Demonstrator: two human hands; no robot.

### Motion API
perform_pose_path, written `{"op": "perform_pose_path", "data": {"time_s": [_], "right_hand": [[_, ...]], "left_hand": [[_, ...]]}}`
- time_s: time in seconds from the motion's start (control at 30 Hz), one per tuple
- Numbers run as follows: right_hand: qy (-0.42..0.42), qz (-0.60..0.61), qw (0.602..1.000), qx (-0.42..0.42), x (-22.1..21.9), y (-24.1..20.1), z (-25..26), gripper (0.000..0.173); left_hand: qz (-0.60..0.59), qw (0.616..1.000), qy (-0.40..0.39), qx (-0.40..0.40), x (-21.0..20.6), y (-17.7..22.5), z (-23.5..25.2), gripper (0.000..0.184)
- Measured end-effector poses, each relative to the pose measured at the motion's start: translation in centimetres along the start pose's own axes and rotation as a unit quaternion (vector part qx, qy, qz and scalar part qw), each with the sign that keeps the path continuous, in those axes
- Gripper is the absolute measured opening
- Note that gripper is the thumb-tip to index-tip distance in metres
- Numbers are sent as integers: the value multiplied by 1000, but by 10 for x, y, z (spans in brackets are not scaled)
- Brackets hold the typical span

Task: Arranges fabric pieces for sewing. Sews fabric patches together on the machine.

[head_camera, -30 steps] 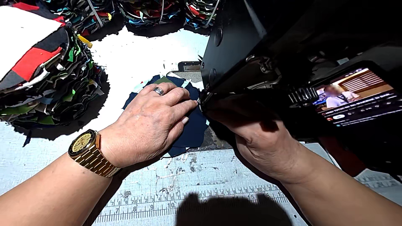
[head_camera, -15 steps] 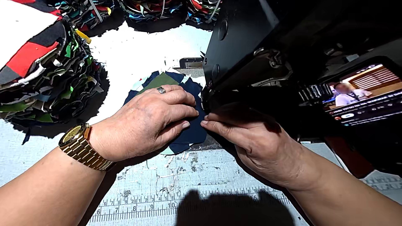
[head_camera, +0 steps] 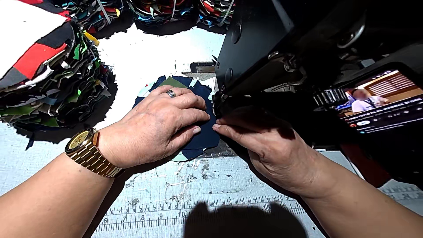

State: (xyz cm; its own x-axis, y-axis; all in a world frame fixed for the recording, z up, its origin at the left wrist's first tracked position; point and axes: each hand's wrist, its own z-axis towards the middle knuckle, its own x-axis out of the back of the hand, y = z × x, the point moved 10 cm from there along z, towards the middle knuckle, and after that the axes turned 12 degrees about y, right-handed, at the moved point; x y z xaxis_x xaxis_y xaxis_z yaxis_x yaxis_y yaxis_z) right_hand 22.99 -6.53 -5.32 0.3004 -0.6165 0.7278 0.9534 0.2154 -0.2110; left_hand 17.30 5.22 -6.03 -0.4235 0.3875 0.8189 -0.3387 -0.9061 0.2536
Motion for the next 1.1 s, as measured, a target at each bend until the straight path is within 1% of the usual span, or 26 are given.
{"op": "perform_pose_path", "data": {"time_s": [0.2,0.33,0.4,0.47,0.6,0.87,1.0,1.1], "right_hand": [[0,-17,1000,-1,0,3,1,26],[29,-6,1000,4,6,-5,3,30],[9,9,1000,5,2,-9,1,32],[-10,16,1000,9,-3,-10,-2,32],[-14,13,1000,20,-4,-10,-3,32],[-4,9,1000,0,-2,-1,-3,31],[20,7,1000,4,4,-4,1,30],[4,-1,1000,-2,0,-6,0,31]], "left_hand": [[11,1000,1,6,0,-3,1,38],[17,1000,-2,10,-1,-2,1,39],[17,1000,-5,12,0,0,1,39],[-9,1000,4,-3,3,3,1,36],[-46,999,-7,-16,2,1,0,34],[-14,1000,-1,-2,1,-4,0,37],[-10,1000,-1,-5,0,-3,0,37],[-9,1000,1,-4,0,-3,1,37]]}}
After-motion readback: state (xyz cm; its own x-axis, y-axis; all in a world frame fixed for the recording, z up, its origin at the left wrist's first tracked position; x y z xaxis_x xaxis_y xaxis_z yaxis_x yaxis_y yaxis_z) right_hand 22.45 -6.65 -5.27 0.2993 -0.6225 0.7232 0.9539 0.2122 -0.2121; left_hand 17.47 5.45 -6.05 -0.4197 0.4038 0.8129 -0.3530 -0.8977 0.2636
